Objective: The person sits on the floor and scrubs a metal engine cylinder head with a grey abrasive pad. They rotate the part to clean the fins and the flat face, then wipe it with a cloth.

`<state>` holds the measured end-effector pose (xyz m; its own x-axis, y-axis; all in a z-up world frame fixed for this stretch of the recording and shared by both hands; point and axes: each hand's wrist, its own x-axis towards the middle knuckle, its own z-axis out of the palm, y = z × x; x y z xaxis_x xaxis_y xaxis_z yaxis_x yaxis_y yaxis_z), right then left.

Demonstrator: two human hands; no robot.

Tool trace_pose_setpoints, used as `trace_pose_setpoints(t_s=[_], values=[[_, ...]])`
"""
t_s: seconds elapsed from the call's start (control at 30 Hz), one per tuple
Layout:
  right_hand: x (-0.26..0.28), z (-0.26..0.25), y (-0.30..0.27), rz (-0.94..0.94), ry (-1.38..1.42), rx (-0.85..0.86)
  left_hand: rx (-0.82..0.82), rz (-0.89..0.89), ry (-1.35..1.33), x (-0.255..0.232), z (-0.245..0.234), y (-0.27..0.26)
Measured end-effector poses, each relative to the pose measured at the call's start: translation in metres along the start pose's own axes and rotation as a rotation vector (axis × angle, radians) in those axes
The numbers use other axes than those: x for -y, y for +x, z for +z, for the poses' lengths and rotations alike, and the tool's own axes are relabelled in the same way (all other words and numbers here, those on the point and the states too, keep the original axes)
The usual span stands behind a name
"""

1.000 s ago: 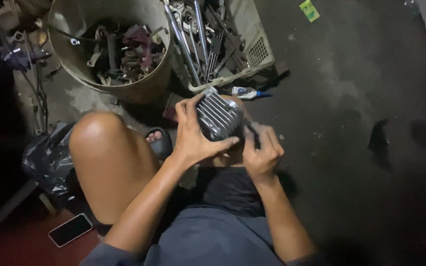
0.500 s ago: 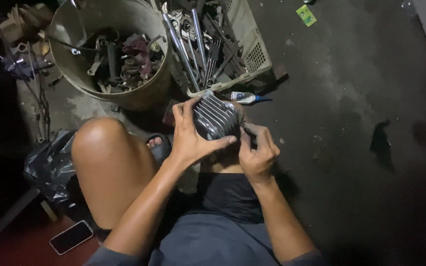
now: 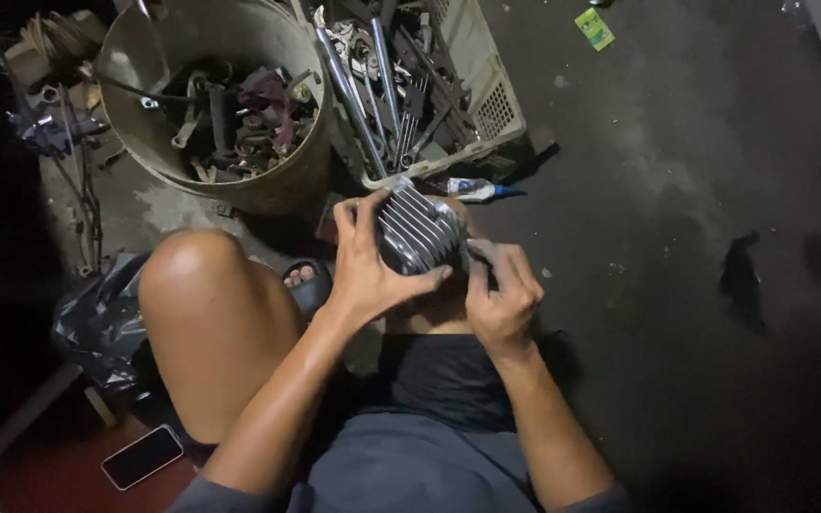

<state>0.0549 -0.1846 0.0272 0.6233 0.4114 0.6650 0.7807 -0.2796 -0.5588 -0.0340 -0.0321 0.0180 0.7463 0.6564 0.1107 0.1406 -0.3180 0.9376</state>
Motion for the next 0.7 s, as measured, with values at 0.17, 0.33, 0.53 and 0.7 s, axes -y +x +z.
trace_pose_setpoints(t_s=[0.17,0.33,0.53,0.7], values=[[0.002,0.0,0.033,-0.073,0.012,0.154,0.028,0.045,0.021,-0.007,0.0,-0.008],[0.006,0.003,0.065,-0.086,0.118,0.334,0.046,0.082,0.062,-0.008,0.005,-0.009],[0.016,-0.039,0.066,-0.036,-0.027,0.576,0.08,0.053,0.076,-0.006,0.002,-0.009],[0.016,-0.033,0.066,-0.036,-0.046,0.555,0.107,0.078,0.106,-0.011,0.005,-0.011]])
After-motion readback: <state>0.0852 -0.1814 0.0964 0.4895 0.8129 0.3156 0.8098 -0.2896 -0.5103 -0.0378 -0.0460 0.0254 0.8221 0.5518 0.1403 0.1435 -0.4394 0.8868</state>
